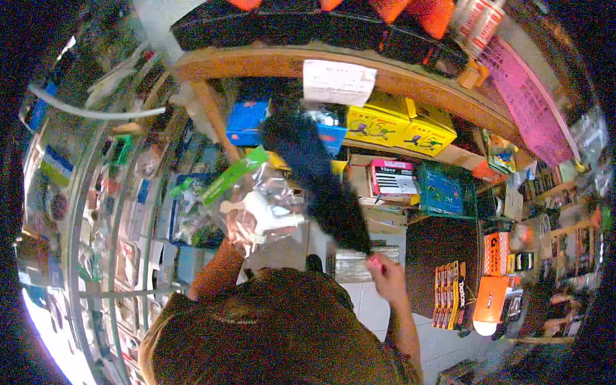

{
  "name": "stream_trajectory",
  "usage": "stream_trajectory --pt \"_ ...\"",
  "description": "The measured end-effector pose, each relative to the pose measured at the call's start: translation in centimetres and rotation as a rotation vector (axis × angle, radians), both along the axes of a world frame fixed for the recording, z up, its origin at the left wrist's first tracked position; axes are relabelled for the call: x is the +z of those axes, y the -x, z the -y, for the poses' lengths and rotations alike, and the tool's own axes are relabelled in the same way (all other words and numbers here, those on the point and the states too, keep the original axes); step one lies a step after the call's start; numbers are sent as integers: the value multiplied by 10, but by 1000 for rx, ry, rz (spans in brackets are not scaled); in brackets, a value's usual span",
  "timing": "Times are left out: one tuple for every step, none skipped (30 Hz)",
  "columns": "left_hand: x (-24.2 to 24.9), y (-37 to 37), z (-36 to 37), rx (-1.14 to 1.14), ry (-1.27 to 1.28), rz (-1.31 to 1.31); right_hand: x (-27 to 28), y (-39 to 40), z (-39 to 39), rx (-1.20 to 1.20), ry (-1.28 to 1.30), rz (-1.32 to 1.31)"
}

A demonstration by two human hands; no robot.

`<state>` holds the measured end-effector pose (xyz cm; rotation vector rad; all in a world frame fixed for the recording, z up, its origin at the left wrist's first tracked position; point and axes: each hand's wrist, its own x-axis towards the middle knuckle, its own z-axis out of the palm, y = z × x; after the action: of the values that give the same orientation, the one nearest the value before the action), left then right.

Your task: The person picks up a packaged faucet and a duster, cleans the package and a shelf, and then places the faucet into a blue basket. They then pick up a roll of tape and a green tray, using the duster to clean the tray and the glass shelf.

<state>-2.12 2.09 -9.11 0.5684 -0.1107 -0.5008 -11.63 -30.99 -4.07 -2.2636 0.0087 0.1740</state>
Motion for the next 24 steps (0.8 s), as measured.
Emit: stream_trajectory --pt "7 -4 3 -19 -8 11 3 -12 3 -60 -10 74" --pt "16 -4 6 17 -154 -99 5 -25 8 -69 -45 167" --pt "21 -2 8 58 -301 -209 21 -39 5 -98 -25 169" --pt "-33 -15 -1 40 164 -728 24 -56 6 -98 0 330" --pt "-27 -3 -6 56 233 -584 33 -72 2 -146 4 383" --pt "-18 8 -8 74 303 -441 41 -90 2 -153 57 437" --pt "-22 9 -10 72 295 -441 41 -113 2 -127 -37 561" --pt "-29 8 -12 48 273 -476 46 -134 3 -240 -8 411" --pt "-33 7 -12 25 253 -510 54 -153 -2 -217 43 686" --pt "-29 10 -11 28 251 -507 53 -177 2 -286 113 669" --pt "-20 13 -9 37 285 -472 72 -190 -8 -333 141 596" --pt "-8 19 -4 46 319 -435 73 -213 -8 -324 224 707" --pt "6 27 1 57 354 -403 88 -226 -13 -348 355 642" --pt "20 34 6 68 387 -370 90 -241 -14 -340 351 644" --pt "33 40 11 79 419 -334 90 -254 -14 -377 548 731" --pt "44 45 14 89 449 -299 89 -262 -14 -416 746 814" --pt "51 47 15 96 477 -261 100 -247 -30 -388 797 763" --pt "54 47 16 98 474 -254 98 -230 -49 -337 812 827" --pt "56 47 17 134 444 -254 94 -215 -69 -284 828 892" --pt "58 46 18 172 417 -255 77 -210 -86 -126 672 888" --pt "67 46 18 221 394 -302 72 -198 -103 41 579 903" --pt "73 45 18 226 393 -306 67 -194 -118 130 482 952" --pt "79 42 17 213 391 -301 67 -194 -133 116 457 986" --pt "83 39 14 202 385 -299 60 -204 -140 114 448 975"
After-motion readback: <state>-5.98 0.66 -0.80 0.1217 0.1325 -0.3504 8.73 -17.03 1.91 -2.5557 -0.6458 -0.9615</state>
